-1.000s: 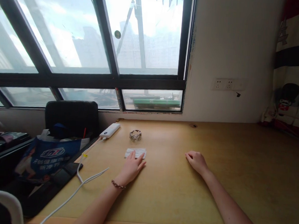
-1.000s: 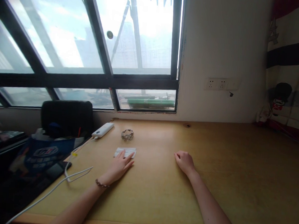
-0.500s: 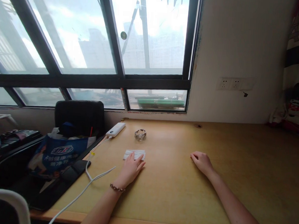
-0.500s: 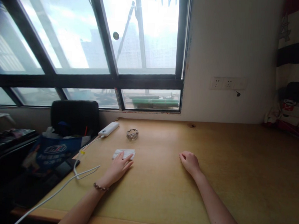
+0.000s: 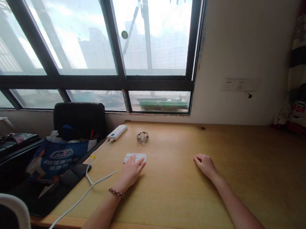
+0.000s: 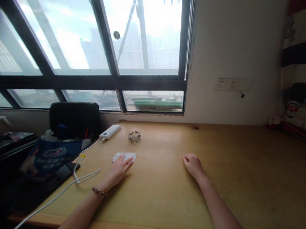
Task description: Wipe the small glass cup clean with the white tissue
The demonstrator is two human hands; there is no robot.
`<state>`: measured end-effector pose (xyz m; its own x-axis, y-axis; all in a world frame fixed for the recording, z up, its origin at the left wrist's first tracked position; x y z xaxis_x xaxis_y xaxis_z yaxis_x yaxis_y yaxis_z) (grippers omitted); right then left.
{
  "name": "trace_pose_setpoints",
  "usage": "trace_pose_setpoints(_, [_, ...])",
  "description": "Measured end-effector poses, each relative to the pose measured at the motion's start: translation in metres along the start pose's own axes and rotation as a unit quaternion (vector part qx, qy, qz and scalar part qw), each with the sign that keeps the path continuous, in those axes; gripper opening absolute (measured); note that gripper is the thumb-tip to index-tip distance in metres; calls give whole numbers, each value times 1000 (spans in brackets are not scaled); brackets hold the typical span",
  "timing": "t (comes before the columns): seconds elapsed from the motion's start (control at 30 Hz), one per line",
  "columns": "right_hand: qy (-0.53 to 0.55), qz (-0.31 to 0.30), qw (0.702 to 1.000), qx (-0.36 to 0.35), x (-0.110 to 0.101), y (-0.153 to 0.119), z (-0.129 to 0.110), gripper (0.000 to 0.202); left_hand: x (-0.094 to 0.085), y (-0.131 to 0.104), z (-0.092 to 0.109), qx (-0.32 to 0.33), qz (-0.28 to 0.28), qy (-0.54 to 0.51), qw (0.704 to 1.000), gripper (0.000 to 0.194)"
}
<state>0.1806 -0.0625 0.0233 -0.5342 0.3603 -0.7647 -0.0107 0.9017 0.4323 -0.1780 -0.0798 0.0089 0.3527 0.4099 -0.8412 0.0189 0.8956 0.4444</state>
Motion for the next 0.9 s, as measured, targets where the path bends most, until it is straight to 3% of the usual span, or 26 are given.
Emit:
trace_pose_setpoints(0.13, [14, 8, 1000, -1, -1, 1, 0, 29, -5, 3, 11, 20, -17, -58, 998, 39])
trace_pose_setpoints(0.27, [50, 36, 998, 12, -1, 0, 0, 31, -15, 1, 36, 3, -24, -233, 972, 37])
trace_pose_setpoints(0.33, [100, 59, 993, 36, 2, -3, -5, 36, -13, -2, 51, -49, -41, -348, 935, 37])
trace_pose_setpoints(0.4, [180, 79, 978, 71, 10, -7, -17, 44, -3, -4, 73, -110, -76, -467, 874, 36])
trace_pose_setpoints(0.5, [308, 83, 941, 110, 32, -13, -51, 56, 18, 0, 114, -170, -106, -601, 773, 34])
trace_pose_setpoints(0.57, [384, 58, 915, 111, 50, -13, -80, 60, 34, 8, 145, -174, -124, -640, 738, 33])
trace_pose_setpoints(0.6, [419, 45, 899, 119, 58, -13, -91, 60, 42, 13, 156, -180, -125, -642, 734, 35])
trace_pose_setpoints(0.7, [452, 104, 865, 190, 67, -11, -95, 59, 61, 24, 173, -196, -92, -655, 724, 31])
trace_pose_setpoints(0.77, [444, 101, 866, 207, 72, -12, -90, 60, 73, 25, 175, -212, -100, -648, 725, 29])
trace_pose_setpoints(0.9, [418, 53, 891, 172, 75, -19, -84, 61, 85, 16, 168, -207, -141, -603, 757, 33])
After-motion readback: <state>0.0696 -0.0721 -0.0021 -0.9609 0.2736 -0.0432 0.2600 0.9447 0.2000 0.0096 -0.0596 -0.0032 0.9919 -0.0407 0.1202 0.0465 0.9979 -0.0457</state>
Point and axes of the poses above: each hand's wrist, its own y-axis towards the middle knuckle, its own x-axis out of the palm, z = x × y, the point moved 7 cm from there along y, towards the middle knuckle, and after that the axes turned 9 degrees about z, right-handed, at the moved point
